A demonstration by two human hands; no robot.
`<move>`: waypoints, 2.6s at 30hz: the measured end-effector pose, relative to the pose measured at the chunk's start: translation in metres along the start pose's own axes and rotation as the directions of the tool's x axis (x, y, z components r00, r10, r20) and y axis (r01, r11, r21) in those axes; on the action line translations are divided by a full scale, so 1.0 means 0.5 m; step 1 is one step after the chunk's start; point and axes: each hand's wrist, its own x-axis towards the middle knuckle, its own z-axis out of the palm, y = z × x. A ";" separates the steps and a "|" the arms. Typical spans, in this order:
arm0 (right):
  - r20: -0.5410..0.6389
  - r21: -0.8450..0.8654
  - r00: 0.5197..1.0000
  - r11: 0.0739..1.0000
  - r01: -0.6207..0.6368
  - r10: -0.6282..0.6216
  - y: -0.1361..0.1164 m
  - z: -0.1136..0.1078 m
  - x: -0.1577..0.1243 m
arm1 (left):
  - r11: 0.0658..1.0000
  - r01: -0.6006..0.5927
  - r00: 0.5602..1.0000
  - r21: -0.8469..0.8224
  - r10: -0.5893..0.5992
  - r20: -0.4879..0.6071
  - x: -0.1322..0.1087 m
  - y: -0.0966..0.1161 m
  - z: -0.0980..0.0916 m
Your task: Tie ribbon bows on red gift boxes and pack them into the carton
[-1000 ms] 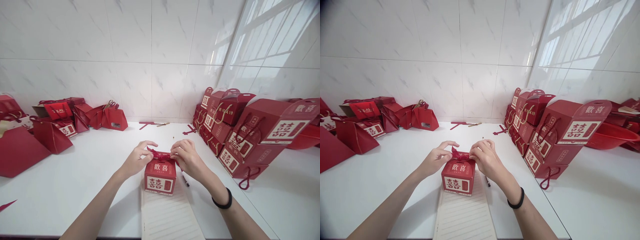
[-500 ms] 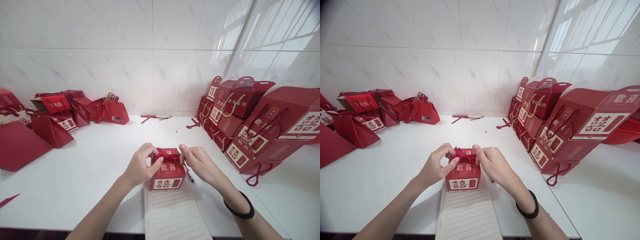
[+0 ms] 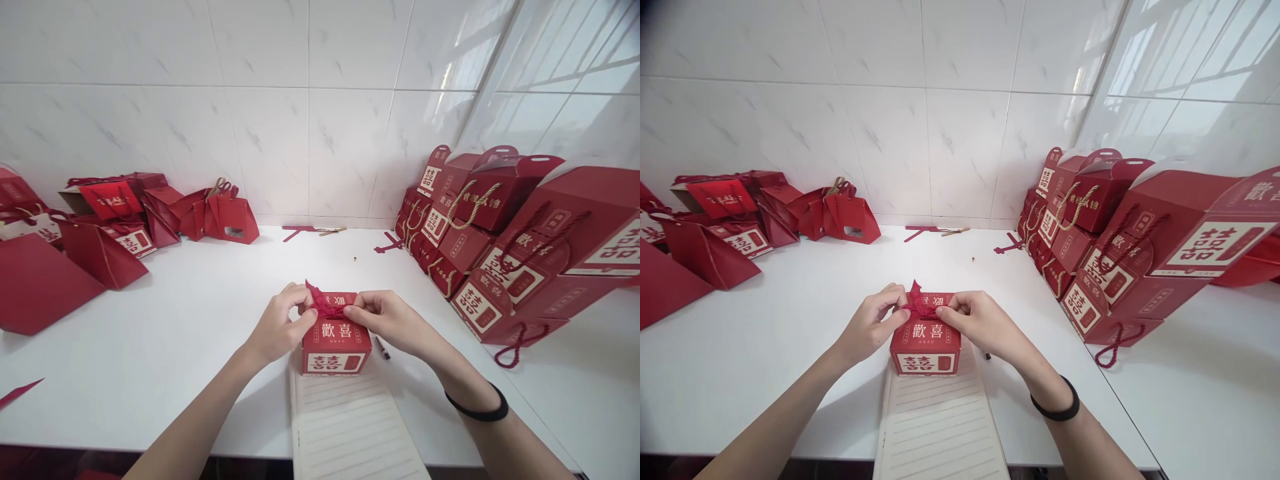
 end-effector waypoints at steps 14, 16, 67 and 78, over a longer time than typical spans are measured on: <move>0.070 -0.019 0.997 0.999 0.029 -0.028 0.015 -0.022 0.008 | 0.985 -0.170 0.985 -0.032 0.171 0.027 0.005 0.000 -0.014; 0.075 -0.028 0.997 0.999 0.029 -0.027 0.017 -0.022 0.009 | 0.987 -0.162 0.986 -0.009 0.163 0.043 0.005 -0.002 -0.016; 0.245 0.110 0.969 0.994 -0.015 -0.013 0.016 -0.057 0.009 | 0.926 0.119 0.957 -0.358 -0.011 0.290 0.024 -0.041 -0.034; 0.510 0.018 0.860 1.000 -0.021 0.009 0.018 -0.106 -0.013 | 0.924 0.191 0.955 -0.331 -0.097 0.279 0.020 -0.018 -0.035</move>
